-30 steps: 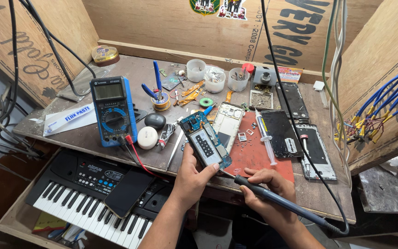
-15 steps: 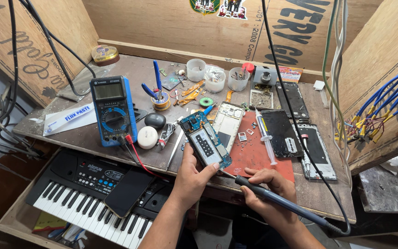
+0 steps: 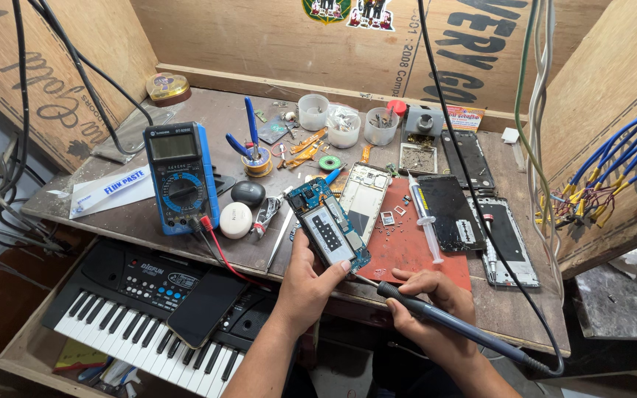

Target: The person solders a component on a disassembled phone motherboard using a soldering iron, then aligns the screen assembly onto the phone frame and presses it into place by hand.

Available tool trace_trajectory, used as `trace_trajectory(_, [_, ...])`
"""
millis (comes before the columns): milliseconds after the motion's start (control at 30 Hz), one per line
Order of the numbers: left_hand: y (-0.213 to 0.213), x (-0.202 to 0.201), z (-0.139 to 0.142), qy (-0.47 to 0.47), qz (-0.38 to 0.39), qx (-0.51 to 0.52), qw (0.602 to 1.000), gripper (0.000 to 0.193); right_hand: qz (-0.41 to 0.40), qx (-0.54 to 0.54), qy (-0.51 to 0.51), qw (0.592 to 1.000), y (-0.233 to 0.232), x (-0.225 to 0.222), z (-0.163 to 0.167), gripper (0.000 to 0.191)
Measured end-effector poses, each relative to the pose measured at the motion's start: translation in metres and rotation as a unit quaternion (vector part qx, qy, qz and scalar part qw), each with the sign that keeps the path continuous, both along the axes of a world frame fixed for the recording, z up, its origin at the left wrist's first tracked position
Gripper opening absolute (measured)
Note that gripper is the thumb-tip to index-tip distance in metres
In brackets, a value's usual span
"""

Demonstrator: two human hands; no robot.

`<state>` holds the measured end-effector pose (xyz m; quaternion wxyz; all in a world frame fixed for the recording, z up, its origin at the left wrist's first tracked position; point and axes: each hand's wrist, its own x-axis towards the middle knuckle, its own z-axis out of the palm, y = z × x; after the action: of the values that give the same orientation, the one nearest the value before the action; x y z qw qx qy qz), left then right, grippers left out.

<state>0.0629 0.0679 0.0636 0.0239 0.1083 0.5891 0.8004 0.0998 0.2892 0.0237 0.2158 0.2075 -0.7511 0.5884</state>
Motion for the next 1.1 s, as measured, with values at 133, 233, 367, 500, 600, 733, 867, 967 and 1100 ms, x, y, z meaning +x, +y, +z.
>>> trace_trajectory(133, [-0.006,0.002,0.009,0.010,0.001,0.004,1.000,0.050,0.000,-0.002,-0.008,1.000,-0.004,0.003,0.009,0.025])
trace_trajectory(233, [-0.010,0.004,0.018,0.014,0.002,0.004,1.000,0.050,-0.002,-0.003,-0.002,1.000,-0.009,0.004,0.016,0.025])
trace_trajectory(367, [-0.009,0.003,0.016,0.012,0.002,0.003,1.000,0.051,-0.012,-0.003,-0.013,1.000,-0.010,0.003,0.013,0.025])
trace_trajectory(500, [-0.009,0.001,0.012,0.014,0.003,-0.001,1.000,0.050,-0.007,0.001,-0.011,1.000,-0.007,0.001,0.007,0.025])
trace_trajectory(600, [-0.011,0.005,0.018,0.008,0.000,0.005,1.000,0.052,-0.009,-0.010,-0.021,1.000,-0.009,0.004,0.012,0.025])
trace_trajectory(733, [-0.020,0.012,0.042,0.017,0.000,0.005,1.000,0.051,-0.010,-0.012,-0.032,0.999,-0.018,0.012,0.035,0.024])
trace_trajectory(867, [-0.026,0.016,0.060,0.019,0.001,0.002,1.000,0.050,-0.010,-0.021,-0.039,0.999,-0.026,0.017,0.053,0.025])
trace_trajectory(967, [-0.031,0.017,0.062,0.017,0.000,0.003,1.000,0.050,-0.011,-0.023,-0.039,0.999,-0.027,0.017,0.054,0.025])
trace_trajectory(1100, [-0.031,0.020,0.073,0.014,0.000,0.001,1.000,0.051,-0.002,-0.014,-0.016,1.000,-0.031,0.019,0.065,0.024])
